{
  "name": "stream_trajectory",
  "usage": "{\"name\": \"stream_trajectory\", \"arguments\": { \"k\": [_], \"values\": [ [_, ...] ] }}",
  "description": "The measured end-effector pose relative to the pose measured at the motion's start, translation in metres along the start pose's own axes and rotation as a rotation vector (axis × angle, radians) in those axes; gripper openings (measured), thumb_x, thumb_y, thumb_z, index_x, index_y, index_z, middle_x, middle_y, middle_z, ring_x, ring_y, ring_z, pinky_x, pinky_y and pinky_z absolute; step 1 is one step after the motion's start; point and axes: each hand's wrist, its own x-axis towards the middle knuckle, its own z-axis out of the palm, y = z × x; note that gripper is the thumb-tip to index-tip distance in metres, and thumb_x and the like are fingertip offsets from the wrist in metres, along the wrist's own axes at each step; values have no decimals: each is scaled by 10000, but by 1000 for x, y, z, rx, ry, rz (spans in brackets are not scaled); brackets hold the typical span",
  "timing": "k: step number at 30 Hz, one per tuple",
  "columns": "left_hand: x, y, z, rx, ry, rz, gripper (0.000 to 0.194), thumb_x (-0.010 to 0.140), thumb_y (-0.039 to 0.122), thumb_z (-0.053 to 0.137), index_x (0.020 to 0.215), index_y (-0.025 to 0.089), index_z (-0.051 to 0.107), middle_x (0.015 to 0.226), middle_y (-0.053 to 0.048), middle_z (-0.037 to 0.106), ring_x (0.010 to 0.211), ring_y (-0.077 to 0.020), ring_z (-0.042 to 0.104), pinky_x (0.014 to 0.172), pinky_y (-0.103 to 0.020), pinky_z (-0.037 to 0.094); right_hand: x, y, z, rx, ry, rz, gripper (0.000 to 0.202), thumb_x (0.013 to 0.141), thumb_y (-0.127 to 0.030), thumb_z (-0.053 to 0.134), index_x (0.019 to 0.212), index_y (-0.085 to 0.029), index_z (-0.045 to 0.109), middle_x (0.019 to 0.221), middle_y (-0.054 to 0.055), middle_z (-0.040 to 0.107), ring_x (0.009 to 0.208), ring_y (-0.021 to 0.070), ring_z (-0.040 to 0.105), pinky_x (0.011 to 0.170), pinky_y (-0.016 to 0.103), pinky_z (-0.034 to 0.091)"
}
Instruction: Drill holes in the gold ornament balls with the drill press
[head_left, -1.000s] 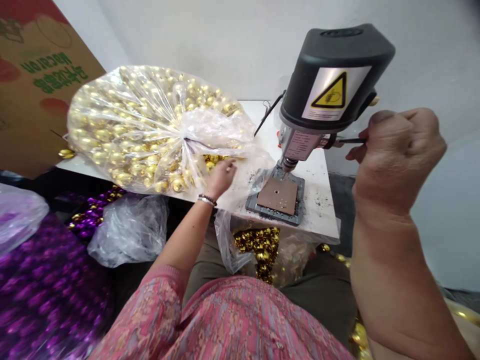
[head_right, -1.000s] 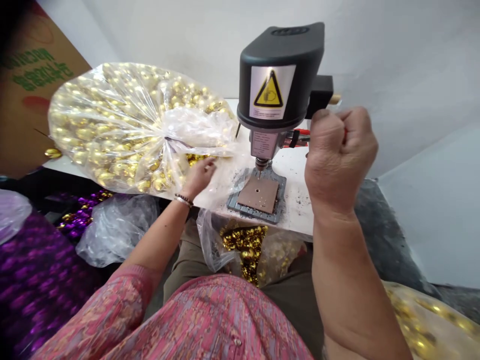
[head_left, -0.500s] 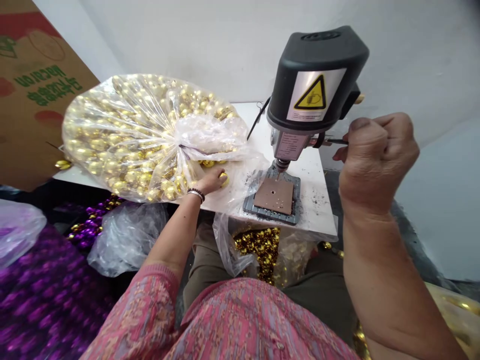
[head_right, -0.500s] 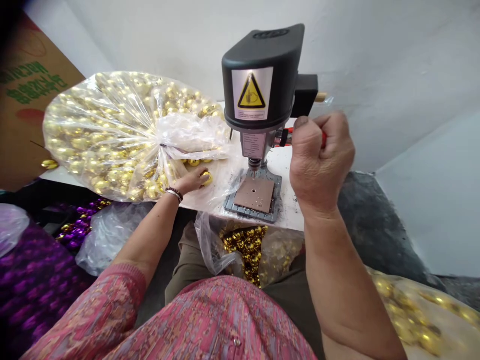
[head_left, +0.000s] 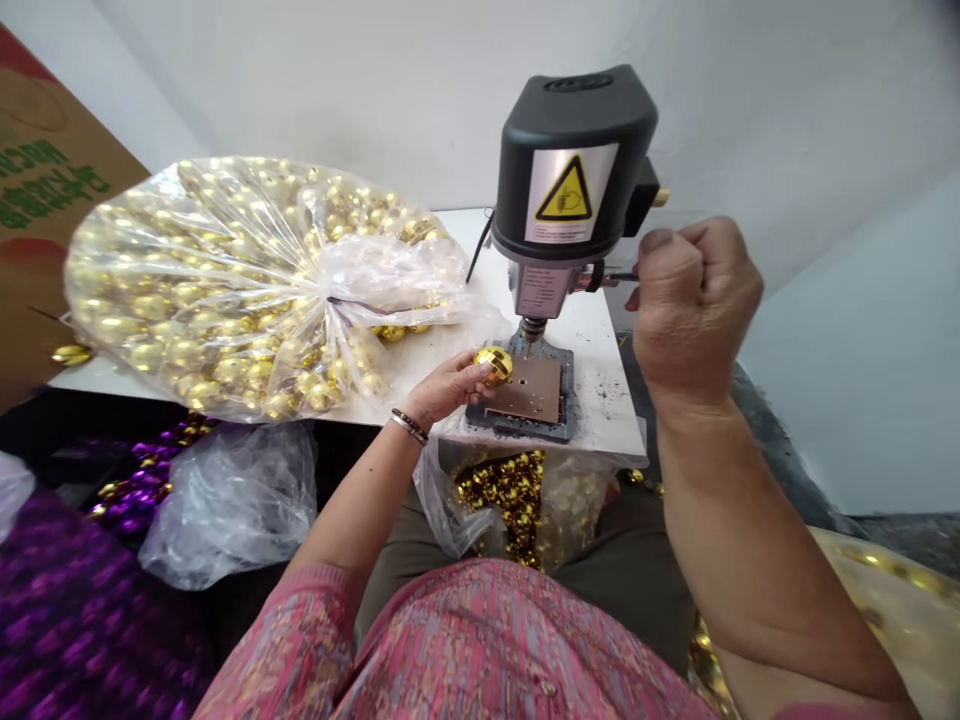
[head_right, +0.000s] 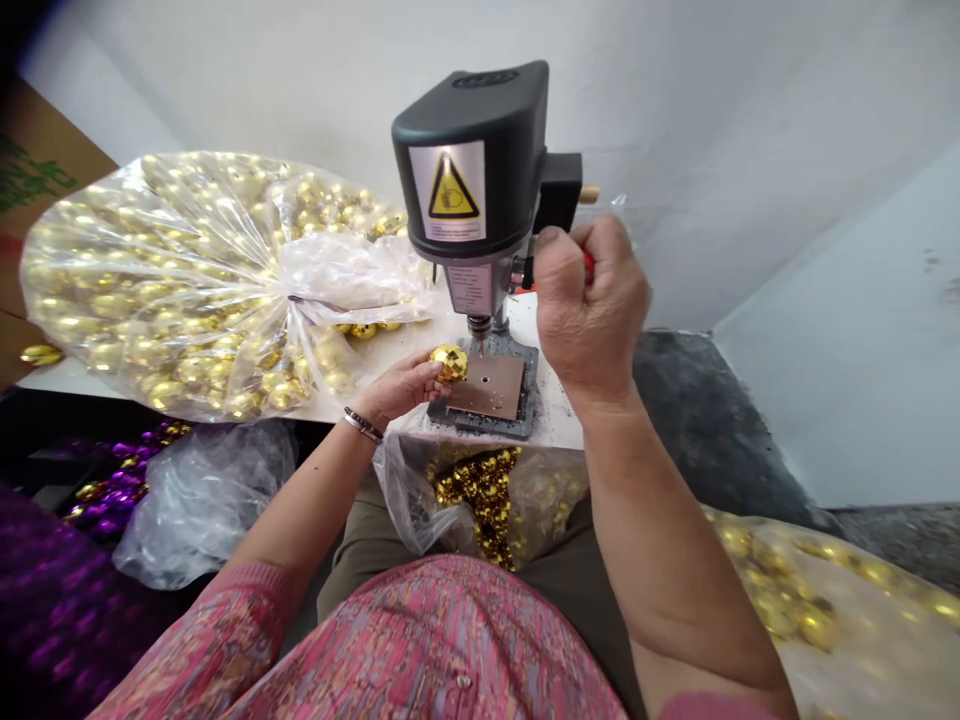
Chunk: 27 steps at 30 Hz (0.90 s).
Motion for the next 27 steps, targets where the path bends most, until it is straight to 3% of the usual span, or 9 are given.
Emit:
{"name": "stream_trajectory", "arguments": {
  "k": [7,12,15,21,27],
  "values": [
    [20,2,33,242,209,4,519,827,264,901,1287,153,686,932,-18,763,671,-98,626,609,-225,436,2,-6,-2,17,-48,-14,420,1091,-520,533,816,-221,428,649,-71,438,614,60,441,698,260,426],
    [26,0,40,456,277,84,543,752,236,934,1242,140,720,1074,-67,791,877,-166,698,761,-266,519,1,-5,-3,34,-56,-24,430,1103,-558,508,846,-216,461,676,-59,452,650,66,480,721,262,457],
    [26,-1,42,604,244,132,498,747,250,918,1211,160,761,1091,-55,802,956,-204,712,852,-299,548,0,-5,-4,35,-70,-11,456,1112,-591,470,851,-218,450,680,-58,447,655,66,497,724,263,467],
    [31,3,46,847,130,223,428,761,266,896,1169,173,802,1034,-37,794,943,-221,696,884,-322,568,-1,-6,-2,55,-50,-2,497,1088,-660,480,852,-223,464,674,-60,467,642,73,498,728,274,493],
    [38,1,45,885,96,241,519,758,247,910,1258,154,804,1165,-95,813,1040,-264,721,985,-381,592,-7,-6,-5,68,-46,-15,459,1071,-618,521,844,-221,489,667,-59,466,624,69,452,684,258,458]
  ]
}}
